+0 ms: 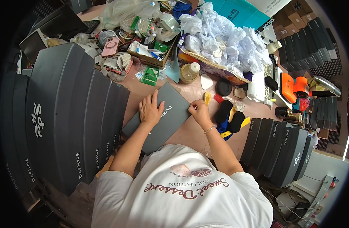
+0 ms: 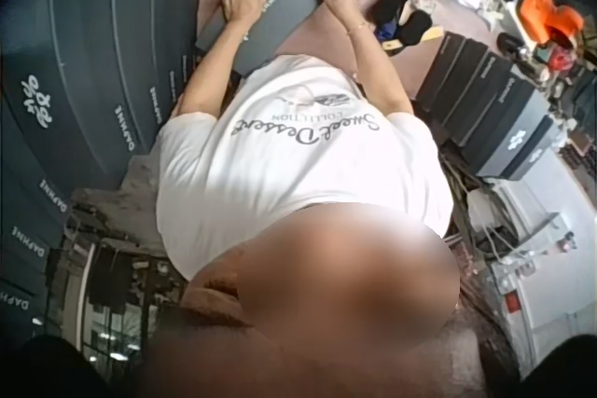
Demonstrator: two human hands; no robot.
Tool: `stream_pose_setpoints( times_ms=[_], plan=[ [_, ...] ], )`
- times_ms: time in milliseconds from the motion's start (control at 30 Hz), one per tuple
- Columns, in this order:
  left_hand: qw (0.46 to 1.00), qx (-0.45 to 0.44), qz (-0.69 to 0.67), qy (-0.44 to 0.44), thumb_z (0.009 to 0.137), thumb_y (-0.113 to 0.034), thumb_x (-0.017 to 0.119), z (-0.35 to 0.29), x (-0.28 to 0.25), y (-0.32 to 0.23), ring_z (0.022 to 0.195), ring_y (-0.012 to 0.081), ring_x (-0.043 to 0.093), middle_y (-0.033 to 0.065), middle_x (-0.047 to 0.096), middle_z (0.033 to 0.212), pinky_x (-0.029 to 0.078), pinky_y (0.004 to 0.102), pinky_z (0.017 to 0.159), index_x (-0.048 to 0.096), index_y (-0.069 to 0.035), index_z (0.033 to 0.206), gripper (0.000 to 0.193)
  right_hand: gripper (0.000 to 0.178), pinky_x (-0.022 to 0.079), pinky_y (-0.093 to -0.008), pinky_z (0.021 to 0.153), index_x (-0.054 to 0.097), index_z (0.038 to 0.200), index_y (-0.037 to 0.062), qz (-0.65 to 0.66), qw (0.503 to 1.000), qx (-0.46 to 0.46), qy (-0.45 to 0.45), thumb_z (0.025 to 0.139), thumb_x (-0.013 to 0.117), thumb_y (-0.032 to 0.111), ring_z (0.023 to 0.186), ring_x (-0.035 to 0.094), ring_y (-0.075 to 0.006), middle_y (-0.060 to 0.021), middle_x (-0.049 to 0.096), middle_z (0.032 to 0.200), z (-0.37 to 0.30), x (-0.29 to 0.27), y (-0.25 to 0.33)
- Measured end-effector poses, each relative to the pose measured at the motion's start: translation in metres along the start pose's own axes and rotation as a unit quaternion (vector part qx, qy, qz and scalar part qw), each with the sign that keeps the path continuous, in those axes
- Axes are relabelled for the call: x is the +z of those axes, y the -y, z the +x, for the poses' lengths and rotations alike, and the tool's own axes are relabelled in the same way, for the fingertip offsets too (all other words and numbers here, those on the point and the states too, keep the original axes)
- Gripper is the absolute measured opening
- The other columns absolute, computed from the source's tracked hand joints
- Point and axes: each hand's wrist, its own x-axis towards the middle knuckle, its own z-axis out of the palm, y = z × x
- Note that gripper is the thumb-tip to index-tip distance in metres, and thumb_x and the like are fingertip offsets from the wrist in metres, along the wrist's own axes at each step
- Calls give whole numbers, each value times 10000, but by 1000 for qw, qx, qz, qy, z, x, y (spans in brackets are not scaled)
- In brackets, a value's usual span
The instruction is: Packaging silver high-heeled shoes into boxes, including wrapping with tissue and applying labels.
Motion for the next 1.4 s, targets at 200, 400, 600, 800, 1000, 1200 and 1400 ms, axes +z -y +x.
stream_pose_setpoints(
  times_ms=[200, 400, 600, 800, 1000, 1200, 1400],
  plan=[
    [1000, -15, -7, 25, 871, -339, 569, -3, -2, 0, 1035, 323, 511, 144, 543, 1150, 371, 440, 900, 398, -91, 1378, 589, 156, 459, -293, 625, 663, 793, -16, 63, 996, 58, -7, 741, 652, 130, 647, 565, -179, -96, 625, 736, -4, 2, 1],
    [1000, -4, 6, 10, 856, -348, 592, 0, 0, 0, 988, 313, 525, 145, 549, 1122, 390, 434, 871, 414, -96, 1363, 594, 133, 443, -261, 610, 650, 770, -12, 107, 986, 120, -33, 739, 631, 116, 649, 536, -112, -51, 619, 674, -1, 15, -9],
    [1000, -13, -2, 23, 870, -341, 570, 0, -1, 0, 1029, 322, 514, 138, 544, 1146, 379, 442, 884, 399, -88, 1378, 592, 135, 492, -318, 643, 671, 810, -5, 195, 963, 185, 1, 746, 618, 101, 643, 612, -223, -135, 637, 713, -4, 6, -13],
    [1000, 1, 2, 7, 859, -355, 586, 1, 0, 2, 987, 310, 524, 142, 547, 1131, 387, 429, 857, 404, -96, 1373, 603, 183, 493, -356, 636, 665, 910, -14, 39, 999, 15, 5, 763, 621, 85, 651, 605, -272, -160, 613, 750, -9, -7, 8],
    [999, -16, 2, 27, 870, -345, 571, -1, -1, 0, 1026, 316, 516, 139, 543, 1149, 379, 432, 877, 400, -90, 1378, 594, 157, 497, -375, 664, 646, 835, -19, -3, 1000, 8, 23, 737, 647, 104, 705, 621, -300, -176, 620, 808, -2, -6, -4],
    [1000, -2, 7, 6, 861, -362, 583, 2, 1, 3, 983, 307, 525, 138, 549, 1124, 386, 427, 856, 401, -104, 1378, 606, 110, 497, -366, 646, 640, 792, -15, 28, 999, 0, 31, 745, 620, 83, 672, 612, -307, -180, 606, 776, -2, -12, 9],
    [1000, -5, 5, 9, 864, -364, 577, -3, 3, 2, 986, 313, 524, 139, 550, 1123, 387, 434, 865, 404, -103, 1373, 598, 132, 495, -370, 640, 621, 764, -24, 2, 998, -21, 52, 734, 638, 103, 668, 608, -313, -181, 605, 773, 0, -12, 0]
  ],
)
